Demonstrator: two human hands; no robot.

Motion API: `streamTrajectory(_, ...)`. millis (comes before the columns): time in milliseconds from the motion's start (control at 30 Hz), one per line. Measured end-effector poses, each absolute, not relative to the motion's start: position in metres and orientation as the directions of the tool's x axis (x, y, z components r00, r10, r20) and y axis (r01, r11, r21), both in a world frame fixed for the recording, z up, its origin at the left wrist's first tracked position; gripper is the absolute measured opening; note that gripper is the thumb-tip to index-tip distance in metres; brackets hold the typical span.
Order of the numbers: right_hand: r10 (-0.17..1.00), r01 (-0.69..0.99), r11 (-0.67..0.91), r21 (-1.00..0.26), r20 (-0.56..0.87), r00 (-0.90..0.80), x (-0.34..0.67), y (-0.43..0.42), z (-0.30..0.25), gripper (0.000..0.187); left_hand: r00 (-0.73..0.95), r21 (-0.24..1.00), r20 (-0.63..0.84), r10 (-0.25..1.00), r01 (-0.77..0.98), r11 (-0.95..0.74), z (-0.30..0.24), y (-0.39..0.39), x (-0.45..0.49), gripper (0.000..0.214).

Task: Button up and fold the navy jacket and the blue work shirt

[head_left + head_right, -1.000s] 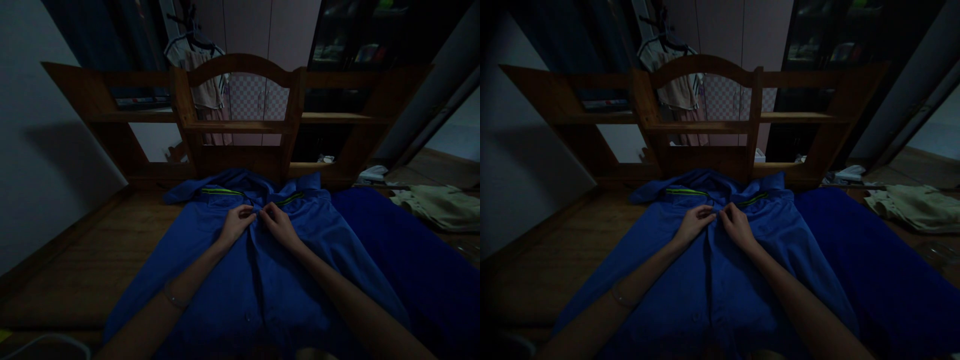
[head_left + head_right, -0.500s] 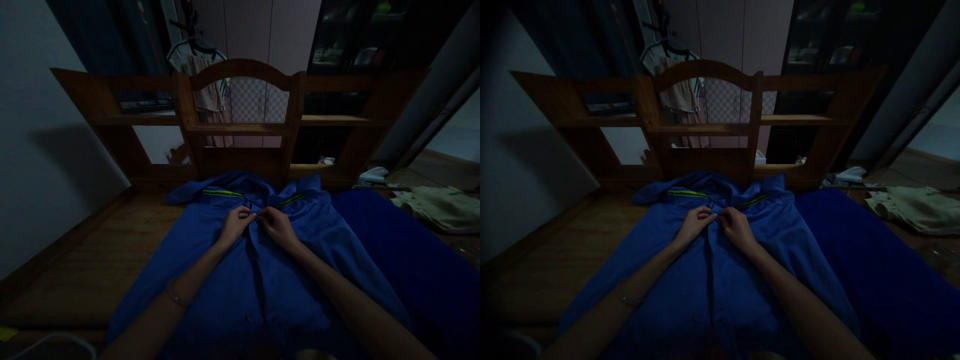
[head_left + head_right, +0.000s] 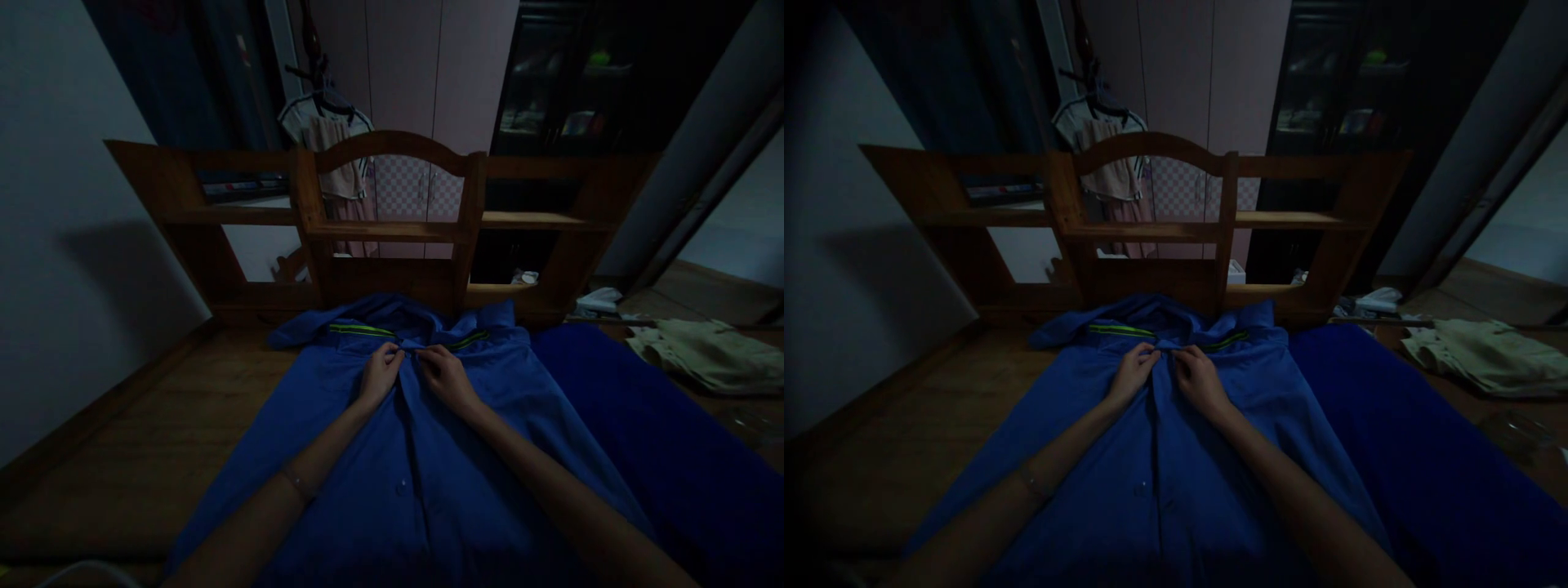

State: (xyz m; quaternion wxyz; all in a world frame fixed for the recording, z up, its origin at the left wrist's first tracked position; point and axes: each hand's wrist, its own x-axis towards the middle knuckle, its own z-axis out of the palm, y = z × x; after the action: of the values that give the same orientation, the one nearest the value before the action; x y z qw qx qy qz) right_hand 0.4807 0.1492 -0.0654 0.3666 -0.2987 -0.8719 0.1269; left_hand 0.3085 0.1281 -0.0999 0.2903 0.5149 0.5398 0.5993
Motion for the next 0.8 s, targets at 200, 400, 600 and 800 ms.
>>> streamTrajectory(200,0.557,0.483,0.829,-0.28,0.347,-0.755,0.486,0.179,-0.041,0.054,-0.294,0.908,0.377,0.878,0.306,-0.287,-0.067,0.166,0.298,0.024)
streamTrajectory(400,0.495,0.463,0.868,-0.177,0.277,-0.823,0.5,0.124,-0.048,0.09,-0.247,0.91,0.367,0.897,0.298,-0.29,-0.089,0.148,0.302,0.046)
streamTrajectory(600,0.521,0.452,0.847,-0.279,0.267,-0.811,0.499,0.063,-0.054,0.029,-0.058,0.965,0.124,0.991,0.238,-0.107,-0.102,0.123,0.29,0.041)
streamTrajectory(800,0.499,0.409,0.851,-0.329,0.267,-0.825,0.49,0.09,-0.041,0.022,0.159,0.961,0.087,0.983,0.248,-0.125,-0.09,0.116,0.285,0.042)
